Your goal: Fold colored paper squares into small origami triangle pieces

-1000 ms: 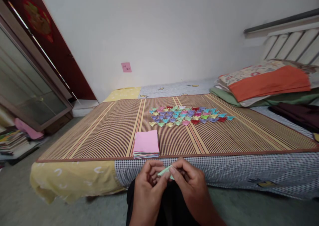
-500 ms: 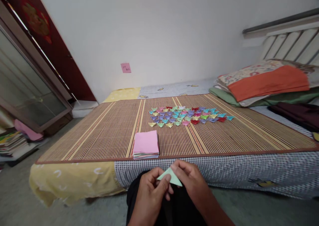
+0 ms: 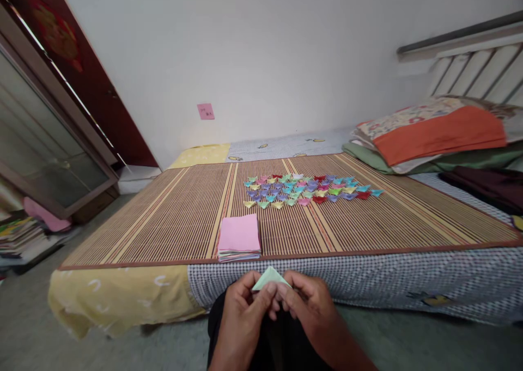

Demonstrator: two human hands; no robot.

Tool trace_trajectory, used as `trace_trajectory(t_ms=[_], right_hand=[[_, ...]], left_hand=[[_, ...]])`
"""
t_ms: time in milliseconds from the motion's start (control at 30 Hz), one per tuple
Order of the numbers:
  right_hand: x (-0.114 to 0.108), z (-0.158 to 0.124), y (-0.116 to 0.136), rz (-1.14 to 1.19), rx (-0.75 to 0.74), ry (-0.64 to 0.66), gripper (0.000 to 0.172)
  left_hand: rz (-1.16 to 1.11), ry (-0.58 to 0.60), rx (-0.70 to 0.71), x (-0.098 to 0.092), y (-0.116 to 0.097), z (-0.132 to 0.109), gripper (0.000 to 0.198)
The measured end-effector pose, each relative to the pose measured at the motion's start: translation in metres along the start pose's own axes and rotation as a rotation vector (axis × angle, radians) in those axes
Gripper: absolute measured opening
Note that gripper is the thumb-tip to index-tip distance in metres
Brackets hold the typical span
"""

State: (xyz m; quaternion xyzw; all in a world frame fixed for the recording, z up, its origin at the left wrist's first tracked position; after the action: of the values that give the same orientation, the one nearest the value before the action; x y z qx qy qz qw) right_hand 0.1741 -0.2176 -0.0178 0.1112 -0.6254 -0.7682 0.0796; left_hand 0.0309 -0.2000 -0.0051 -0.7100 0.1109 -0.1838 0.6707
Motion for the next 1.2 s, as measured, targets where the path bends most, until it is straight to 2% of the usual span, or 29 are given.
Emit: trace_trajectory(t_ms=[233,367,533,600,700,900,1000,1200], right_hand=[[-0.004,-0.001,0.005,0.000,-0.035,0.077,0.039],[-0.007,-0.002,0.004,-0.028,-0.021,0.082,0.038],[-0.011,0.004,0.000,-0.022,0.035,0.068,0.035],[-0.011,0.008,-0.002,0.019,0.024,0.012,0.035],[-0.009,0.011,-0.007,0.134,0.042,-0.068,0.037],[0.005,0.014,-0.024,0.547,0.139,-0.101,0.042],[0.012,0.015,-0.025,0.639,0.130,-0.107,0.045],[0.016,0.018,-0.022,0.755,0.118,-0.109,0.039]], left_hand=[[-0.032,0.034,0.022,-0.001,0.002,-0.005,0.036],[-0.035,0.055,0.031,-0.005,0.004,-0.004,0.039],[0.217,0.018,0.053,-0.008,0.000,-0.006,0.041],[0.294,0.024,0.057,-0.007,-0.001,-0.007,0.041],[0.224,0.025,0.066,-0.006,0.001,-0.006,0.033],[0.158,-0.016,0.129,-0.004,0.007,-0.007,0.024],[0.157,-0.020,0.138,-0.002,0.007,-0.008,0.025],[0.139,-0.012,0.166,0.002,0.006,-0.010,0.027]])
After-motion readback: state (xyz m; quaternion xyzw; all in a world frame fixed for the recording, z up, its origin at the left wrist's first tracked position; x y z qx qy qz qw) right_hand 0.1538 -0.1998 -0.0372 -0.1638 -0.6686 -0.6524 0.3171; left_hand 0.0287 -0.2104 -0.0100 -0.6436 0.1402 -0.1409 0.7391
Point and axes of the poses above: each hand's wrist, its own z-axis towards the middle knuckle, its own x-axis out of the palm, y = z × x, the point moved 1 cm from there along z, towards the middle knuckle, and after that the axes turned 10 degrees about y, right-handed, at the moved point
